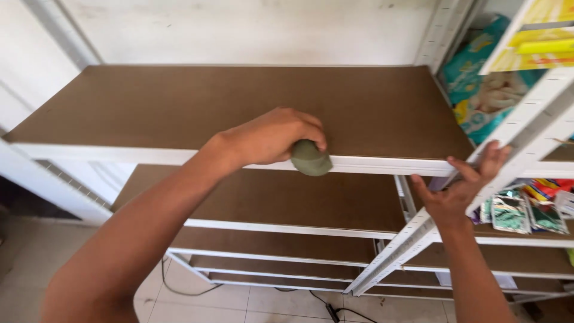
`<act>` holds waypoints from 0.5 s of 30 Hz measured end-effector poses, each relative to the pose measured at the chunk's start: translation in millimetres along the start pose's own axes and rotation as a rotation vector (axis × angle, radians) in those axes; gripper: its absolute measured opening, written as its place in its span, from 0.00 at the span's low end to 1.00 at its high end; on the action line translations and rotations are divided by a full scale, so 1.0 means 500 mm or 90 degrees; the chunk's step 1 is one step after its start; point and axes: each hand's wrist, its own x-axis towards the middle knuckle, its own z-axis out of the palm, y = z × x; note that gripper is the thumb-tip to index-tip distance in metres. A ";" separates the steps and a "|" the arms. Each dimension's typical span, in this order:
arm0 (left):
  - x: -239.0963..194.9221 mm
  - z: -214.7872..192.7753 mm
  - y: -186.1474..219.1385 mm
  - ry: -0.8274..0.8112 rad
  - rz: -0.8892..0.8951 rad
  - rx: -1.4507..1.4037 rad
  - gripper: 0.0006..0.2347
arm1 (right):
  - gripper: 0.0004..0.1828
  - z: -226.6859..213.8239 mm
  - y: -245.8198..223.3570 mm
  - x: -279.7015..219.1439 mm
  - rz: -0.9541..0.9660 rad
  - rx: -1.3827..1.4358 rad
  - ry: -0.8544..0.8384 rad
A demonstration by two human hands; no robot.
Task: Cleaning the surfaces and vertical supports of a metal shelving unit using a sponge.
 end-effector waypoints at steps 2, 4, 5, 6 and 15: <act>-0.062 -0.020 0.000 0.009 -0.046 0.019 0.17 | 0.37 0.001 0.015 -0.007 0.003 0.010 -0.006; -0.120 -0.035 0.004 0.014 -0.165 0.051 0.20 | 0.36 0.000 0.029 -0.015 0.017 0.004 -0.037; -0.153 -0.042 0.001 0.015 -0.180 0.055 0.20 | 0.36 0.001 0.031 -0.014 0.014 0.019 -0.040; -0.184 -0.049 0.001 0.024 -0.220 0.083 0.19 | 0.36 0.001 0.034 -0.014 -0.006 0.004 -0.041; -0.359 -0.132 0.033 -0.108 -0.705 0.328 0.14 | 0.37 0.012 0.031 -0.009 -0.021 0.003 -0.029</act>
